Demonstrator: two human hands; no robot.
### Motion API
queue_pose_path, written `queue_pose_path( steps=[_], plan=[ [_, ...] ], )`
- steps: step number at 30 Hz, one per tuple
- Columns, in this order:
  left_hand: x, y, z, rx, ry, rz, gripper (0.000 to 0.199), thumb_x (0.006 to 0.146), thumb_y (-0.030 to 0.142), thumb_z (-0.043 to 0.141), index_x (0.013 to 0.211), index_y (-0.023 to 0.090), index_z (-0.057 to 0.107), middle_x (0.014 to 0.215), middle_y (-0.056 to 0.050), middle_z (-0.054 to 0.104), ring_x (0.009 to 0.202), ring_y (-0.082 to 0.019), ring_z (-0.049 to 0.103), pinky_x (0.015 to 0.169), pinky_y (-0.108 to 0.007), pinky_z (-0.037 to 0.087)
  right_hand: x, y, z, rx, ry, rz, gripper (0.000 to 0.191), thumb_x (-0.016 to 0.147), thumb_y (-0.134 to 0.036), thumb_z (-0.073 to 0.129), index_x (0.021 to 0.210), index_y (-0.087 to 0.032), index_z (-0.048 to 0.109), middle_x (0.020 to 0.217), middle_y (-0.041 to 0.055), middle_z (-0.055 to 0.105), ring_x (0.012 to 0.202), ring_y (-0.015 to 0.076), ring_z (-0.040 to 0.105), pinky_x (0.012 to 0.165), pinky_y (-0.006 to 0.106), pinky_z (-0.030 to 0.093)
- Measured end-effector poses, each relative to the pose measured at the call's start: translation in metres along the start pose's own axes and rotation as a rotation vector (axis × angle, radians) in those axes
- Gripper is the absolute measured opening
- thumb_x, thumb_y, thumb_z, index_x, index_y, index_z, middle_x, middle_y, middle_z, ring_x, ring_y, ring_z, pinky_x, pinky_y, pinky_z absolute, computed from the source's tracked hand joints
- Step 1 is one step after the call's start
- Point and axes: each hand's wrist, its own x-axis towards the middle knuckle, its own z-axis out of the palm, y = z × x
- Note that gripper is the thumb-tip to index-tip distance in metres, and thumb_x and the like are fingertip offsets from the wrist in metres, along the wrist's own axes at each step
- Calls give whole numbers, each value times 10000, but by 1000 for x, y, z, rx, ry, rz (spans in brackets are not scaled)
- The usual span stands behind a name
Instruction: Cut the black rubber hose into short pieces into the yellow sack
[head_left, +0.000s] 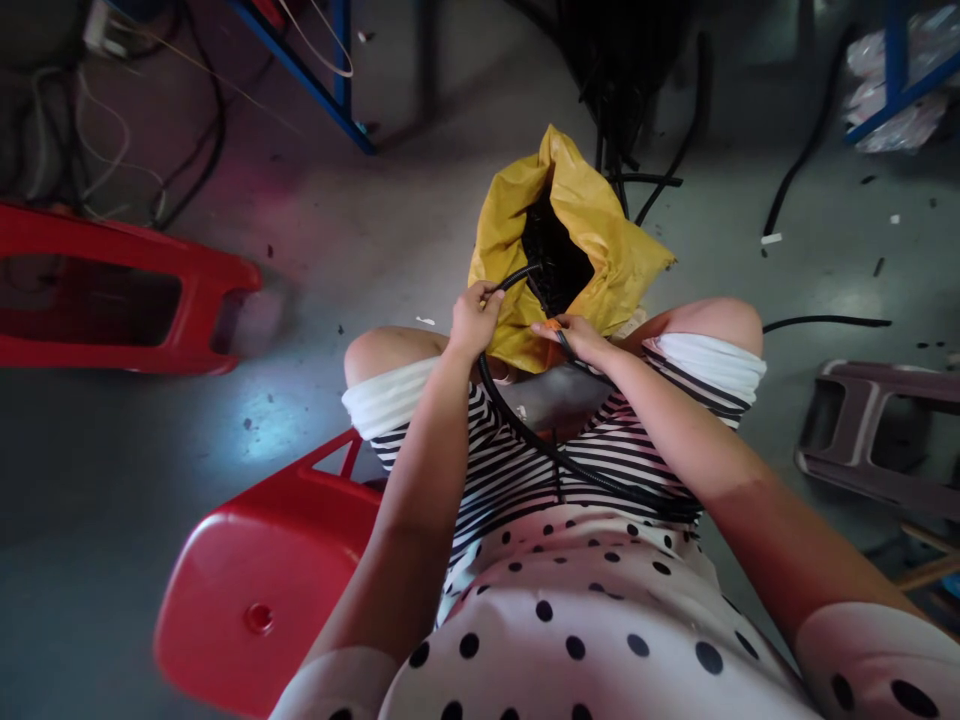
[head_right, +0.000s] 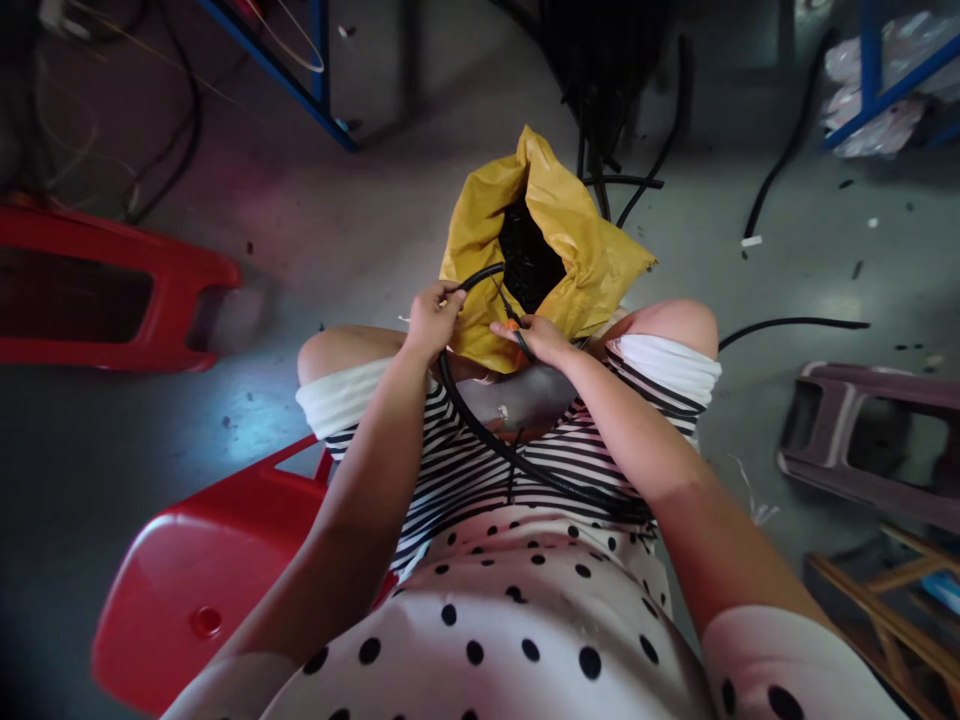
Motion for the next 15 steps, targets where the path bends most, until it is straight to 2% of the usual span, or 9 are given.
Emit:
queue_pose_path(
  steps=[4,7,10,15],
  plan=[
    [-2,1,1,66,-76,36,197,961,267,635,1073,169,764,1045,-87,794,990,-214,700,978,-335,536,5,2,1,3,-21,-15,655,788,-832,791,847,-193,663,708,-6,590,722,160,550,706,275,418],
    [-4,-1,-1,87,-212,77,266,956,290,630,1130,153,777,1049,-90,789,976,-221,690,973,-350,537,7,3,0,-35,-2,-4,685,809,-870,738,816,-190,654,706,6,591,712,165,548,685,281,397],
    [-3,-6,-3,110,-322,107,335,953,318,622,1184,139,785,1027,-84,784,959,-223,677,971,-354,538,6,5,1,-109,42,24,695,836,-872,712,728,-195,599,625,1,530,645,155,499,633,290,347],
    [-1,-10,-1,167,-307,95,344,947,315,611,1159,126,804,1027,-98,792,963,-235,672,974,-362,533,4,12,5,-128,52,10,700,868,-861,668,643,-214,522,520,-19,431,550,125,396,571,294,258]
  ],
)
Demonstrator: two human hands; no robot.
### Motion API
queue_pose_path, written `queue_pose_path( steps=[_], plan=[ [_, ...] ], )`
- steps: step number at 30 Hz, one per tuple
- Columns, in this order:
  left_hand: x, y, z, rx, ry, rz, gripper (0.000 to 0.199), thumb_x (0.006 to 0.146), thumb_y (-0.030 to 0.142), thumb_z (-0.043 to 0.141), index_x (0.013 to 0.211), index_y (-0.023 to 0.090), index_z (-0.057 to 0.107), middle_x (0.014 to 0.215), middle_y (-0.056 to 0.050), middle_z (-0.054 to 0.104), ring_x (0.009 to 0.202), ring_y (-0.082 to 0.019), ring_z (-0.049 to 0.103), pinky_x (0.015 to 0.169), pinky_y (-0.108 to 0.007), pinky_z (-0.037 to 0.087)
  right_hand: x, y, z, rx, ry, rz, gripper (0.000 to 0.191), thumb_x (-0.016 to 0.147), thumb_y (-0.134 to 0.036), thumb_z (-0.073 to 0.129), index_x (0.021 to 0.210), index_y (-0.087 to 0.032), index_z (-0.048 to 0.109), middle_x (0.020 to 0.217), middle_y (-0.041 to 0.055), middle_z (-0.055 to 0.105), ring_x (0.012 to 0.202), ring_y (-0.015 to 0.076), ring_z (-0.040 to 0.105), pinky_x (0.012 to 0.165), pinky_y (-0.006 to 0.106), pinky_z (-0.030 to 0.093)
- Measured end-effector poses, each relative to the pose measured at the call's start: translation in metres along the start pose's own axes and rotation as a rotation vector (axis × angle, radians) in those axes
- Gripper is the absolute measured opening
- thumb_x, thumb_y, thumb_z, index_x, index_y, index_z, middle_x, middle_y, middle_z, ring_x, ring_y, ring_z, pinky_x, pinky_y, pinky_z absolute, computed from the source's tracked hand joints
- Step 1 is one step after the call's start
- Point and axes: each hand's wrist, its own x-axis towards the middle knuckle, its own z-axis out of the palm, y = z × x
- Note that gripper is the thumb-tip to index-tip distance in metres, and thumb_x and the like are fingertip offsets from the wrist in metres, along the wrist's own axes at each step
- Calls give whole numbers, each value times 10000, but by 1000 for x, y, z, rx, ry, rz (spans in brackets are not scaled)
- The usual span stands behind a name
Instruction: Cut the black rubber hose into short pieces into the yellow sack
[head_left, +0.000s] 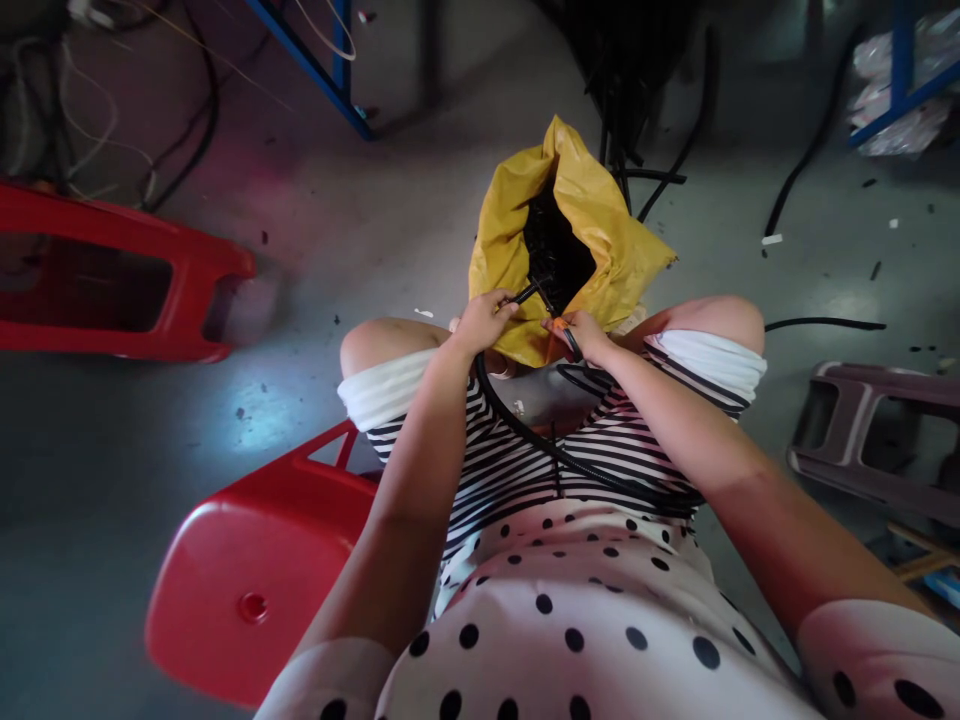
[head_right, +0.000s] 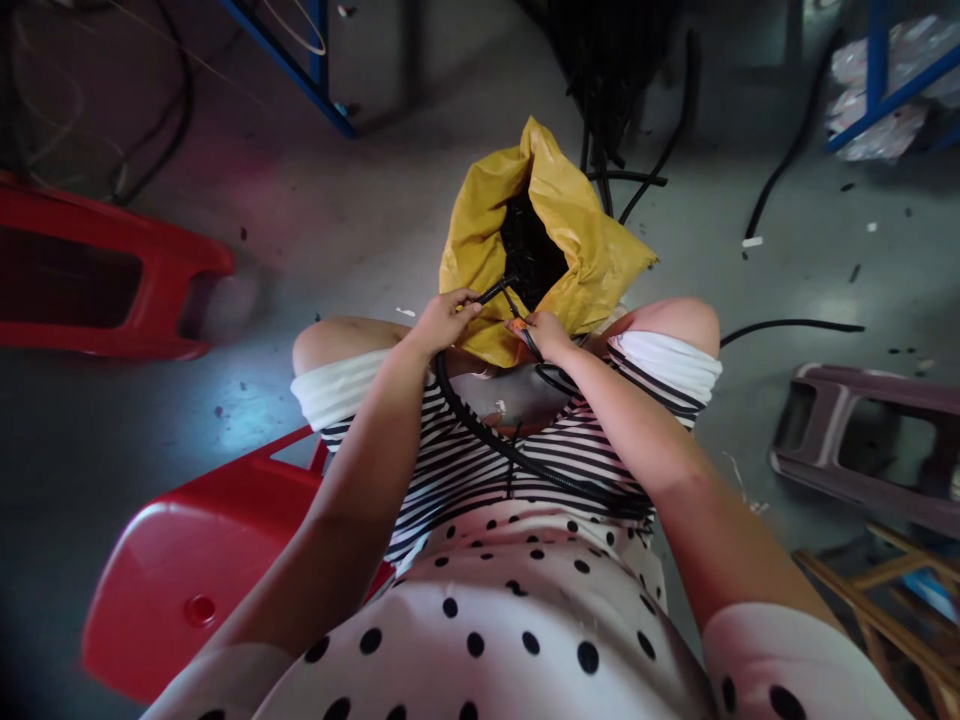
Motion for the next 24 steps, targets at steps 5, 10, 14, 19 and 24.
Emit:
queue_pose_path(
  steps=[5,10,14,19,24],
  plan=[
    [-1,1,-1,0,10,2,366,942,301,594,1186,123,802,1075,-108,806,975,-237,683,986,-371,542,-1,-2,-1,-13,1,3,666,843,-814,724,641,-224,489,520,-29,420,545,115,379,568,290,246],
    [-3,1,-5,-4,-103,58,360,932,323,623,1179,143,813,1080,-101,815,984,-248,709,980,-371,551,-4,-7,-9,-1,-59,63,650,774,-800,814,705,-212,547,569,-39,449,568,114,399,571,278,270],
    [-3,-2,-3,23,-132,52,341,942,328,613,1162,166,817,1071,-95,815,988,-262,710,967,-385,549,0,-3,-6,-49,-17,86,617,794,-781,808,731,-208,590,553,-33,438,573,134,445,578,280,308],
    [-1,-4,-5,58,-15,-25,354,953,318,599,1191,165,812,1092,-100,817,999,-261,709,967,-380,552,1,1,-3,-90,33,52,584,817,-717,803,666,-214,548,508,-43,373,541,124,392,549,282,269],
    [-4,4,-3,-19,-56,5,329,945,325,623,1150,147,808,1074,-101,819,992,-244,723,972,-368,568,-4,-9,-8,39,17,31,617,787,-723,848,655,-215,523,541,-27,475,545,112,423,530,267,304]
  ],
)
